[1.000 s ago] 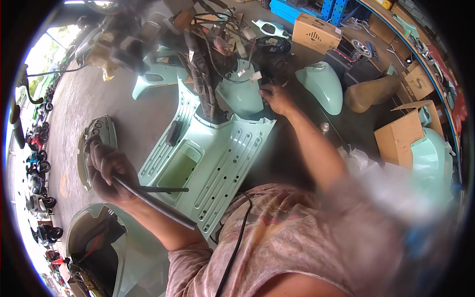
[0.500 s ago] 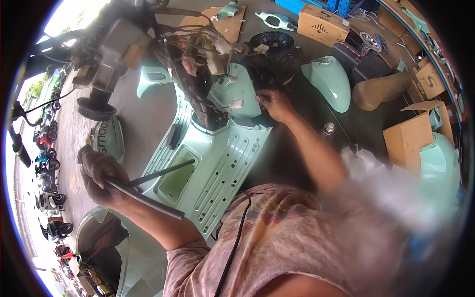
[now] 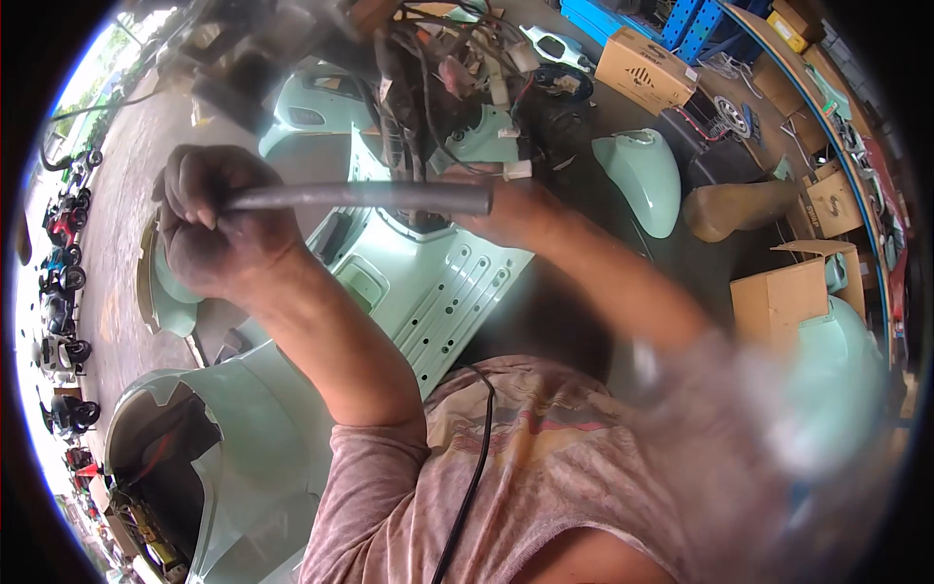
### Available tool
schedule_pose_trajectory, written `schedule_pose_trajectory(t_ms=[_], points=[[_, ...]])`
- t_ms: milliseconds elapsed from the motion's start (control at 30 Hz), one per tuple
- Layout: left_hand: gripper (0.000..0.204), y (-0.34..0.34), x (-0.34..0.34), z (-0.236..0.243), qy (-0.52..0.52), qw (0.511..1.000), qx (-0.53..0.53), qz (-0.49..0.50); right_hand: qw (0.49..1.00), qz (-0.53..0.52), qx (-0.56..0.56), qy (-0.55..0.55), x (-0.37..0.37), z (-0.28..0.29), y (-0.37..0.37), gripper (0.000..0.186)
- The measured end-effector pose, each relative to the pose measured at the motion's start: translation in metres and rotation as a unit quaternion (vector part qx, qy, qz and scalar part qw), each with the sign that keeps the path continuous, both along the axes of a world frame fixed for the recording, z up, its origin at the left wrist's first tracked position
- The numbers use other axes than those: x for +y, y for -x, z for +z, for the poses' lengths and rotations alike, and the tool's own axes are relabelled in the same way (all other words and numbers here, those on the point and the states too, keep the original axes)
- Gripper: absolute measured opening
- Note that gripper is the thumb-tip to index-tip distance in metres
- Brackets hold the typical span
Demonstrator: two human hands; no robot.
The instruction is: The person works on the internal components and wiring of a scooter, handling wires and using a metal rod to reach inside the frame before fitting a plastic cover piece onto the scooter body.
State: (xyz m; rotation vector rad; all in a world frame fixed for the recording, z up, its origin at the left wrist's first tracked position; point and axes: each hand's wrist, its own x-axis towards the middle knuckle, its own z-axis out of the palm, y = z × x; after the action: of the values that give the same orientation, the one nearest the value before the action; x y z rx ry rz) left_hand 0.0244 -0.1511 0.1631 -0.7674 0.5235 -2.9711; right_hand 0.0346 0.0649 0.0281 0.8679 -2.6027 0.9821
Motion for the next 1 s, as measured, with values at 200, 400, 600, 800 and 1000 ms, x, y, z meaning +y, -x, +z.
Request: schedule_pose_trajectory(t_ms=[200, 400, 600, 800, 1000], points=[[0.02, 0.013, 0.006, 0.005, -0.017, 0.999, 0.04, 0.019, 0.991, -0.013, 0.077, -0.109, -0.005, 0.013, 0.012, 0.034], [0.023, 0.034, -0.006, -0.008, -0.023, 0.998, 0.047, -0.027, 0.98, -0.015, -0.022, -0.195, -0.015, 0.029, 0.006, 0.036], [0.019, 0.034, 0.003, -0.028, 0.089, 0.99, 0.107, -0.011, 0.983, -0.029, 0.091, -0.155, 0.011, 0.037, 0.03, 0.023], [0.01, 0.042, 0.009, -0.031, 0.167, 0.974, 0.138, 0.061, 0.963, -0.094, 0.116, -0.225, 0.007, 0.044, 0.053, 0.037], [0.012, 0.036, 0.009, -0.03, 0.269, 0.946, 0.076, 0.165, 0.956, -0.087, 0.112, -0.257, 0.008, 0.042, 0.069, 0.034]])
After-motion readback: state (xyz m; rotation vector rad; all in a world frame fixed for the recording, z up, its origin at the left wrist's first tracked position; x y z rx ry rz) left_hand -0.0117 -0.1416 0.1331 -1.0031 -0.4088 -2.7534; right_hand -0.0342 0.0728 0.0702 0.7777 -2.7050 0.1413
